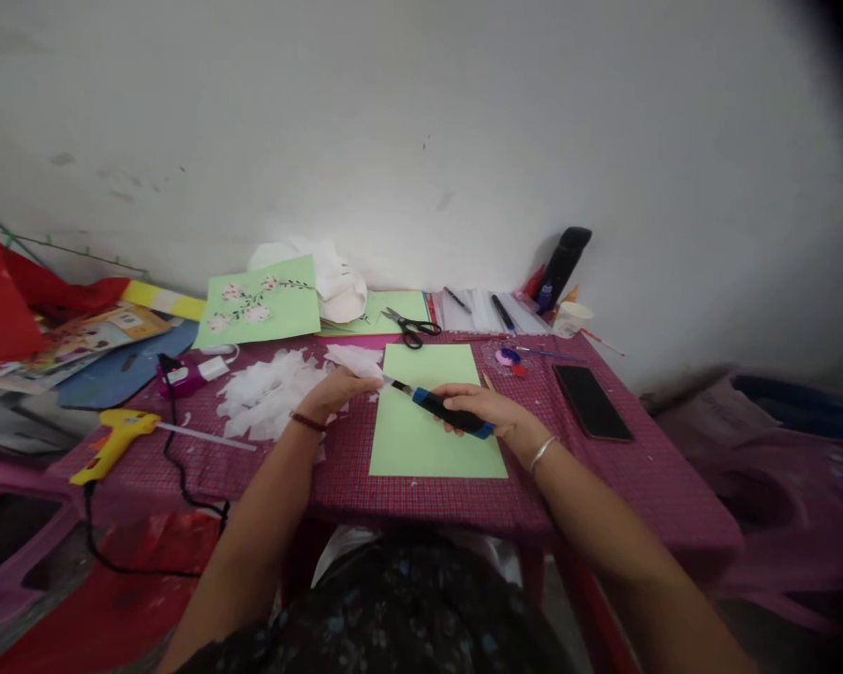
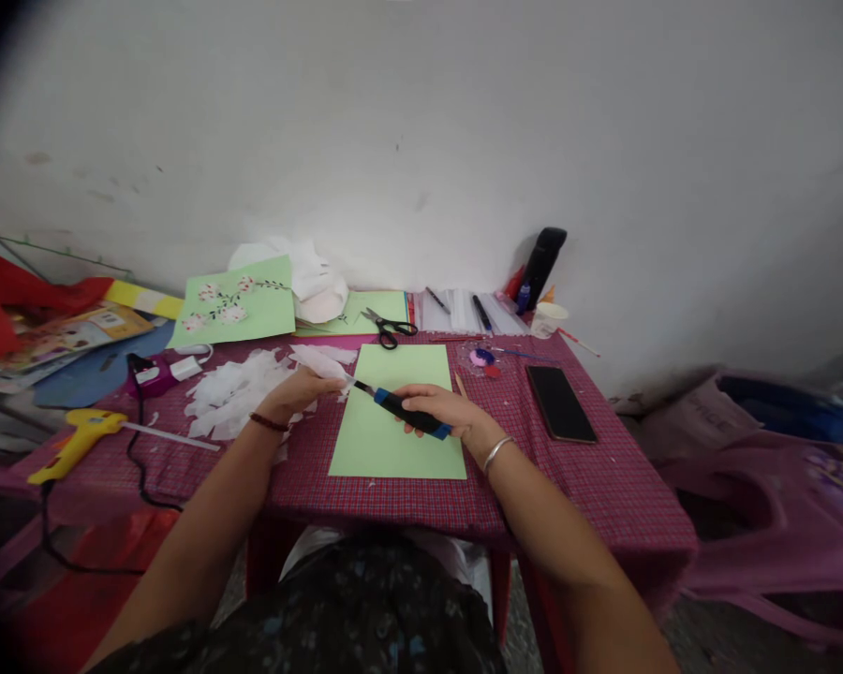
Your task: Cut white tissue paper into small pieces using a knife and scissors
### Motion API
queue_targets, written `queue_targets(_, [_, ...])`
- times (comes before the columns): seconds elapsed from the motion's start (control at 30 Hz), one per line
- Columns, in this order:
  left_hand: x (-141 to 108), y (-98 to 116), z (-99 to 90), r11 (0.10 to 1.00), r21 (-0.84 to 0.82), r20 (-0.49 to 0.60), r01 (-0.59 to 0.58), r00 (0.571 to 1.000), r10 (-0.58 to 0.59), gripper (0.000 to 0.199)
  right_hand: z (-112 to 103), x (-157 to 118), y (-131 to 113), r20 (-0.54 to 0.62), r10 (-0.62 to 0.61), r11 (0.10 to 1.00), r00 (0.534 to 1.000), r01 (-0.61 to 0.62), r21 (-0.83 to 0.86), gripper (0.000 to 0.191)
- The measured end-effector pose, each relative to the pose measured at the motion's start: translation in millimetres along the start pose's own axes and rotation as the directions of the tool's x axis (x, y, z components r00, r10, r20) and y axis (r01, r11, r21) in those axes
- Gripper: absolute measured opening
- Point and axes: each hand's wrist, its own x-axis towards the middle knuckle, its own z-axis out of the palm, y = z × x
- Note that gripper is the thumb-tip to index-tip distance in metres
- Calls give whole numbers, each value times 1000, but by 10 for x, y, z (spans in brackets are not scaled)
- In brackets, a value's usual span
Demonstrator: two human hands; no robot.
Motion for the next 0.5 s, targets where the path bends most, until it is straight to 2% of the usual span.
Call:
queue_targets(0.1, [-13, 45, -60, 987, 158, 93, -41, 995, 27, 13, -8, -2, 11, 8, 13, 1000, 1000, -13, -10, 36])
queue_targets(0.33, [-29, 73, -65, 965, 245, 77, -95, 994, 78, 21, -26, 11, 33, 31, 19, 1000, 999, -19, -7, 37])
queue_targets(0.5, [-41, 57, 23, 917, 394, 107, -69, 994, 29, 31, -15, 16, 23, 25, 18, 1000, 1000, -18, 6, 38])
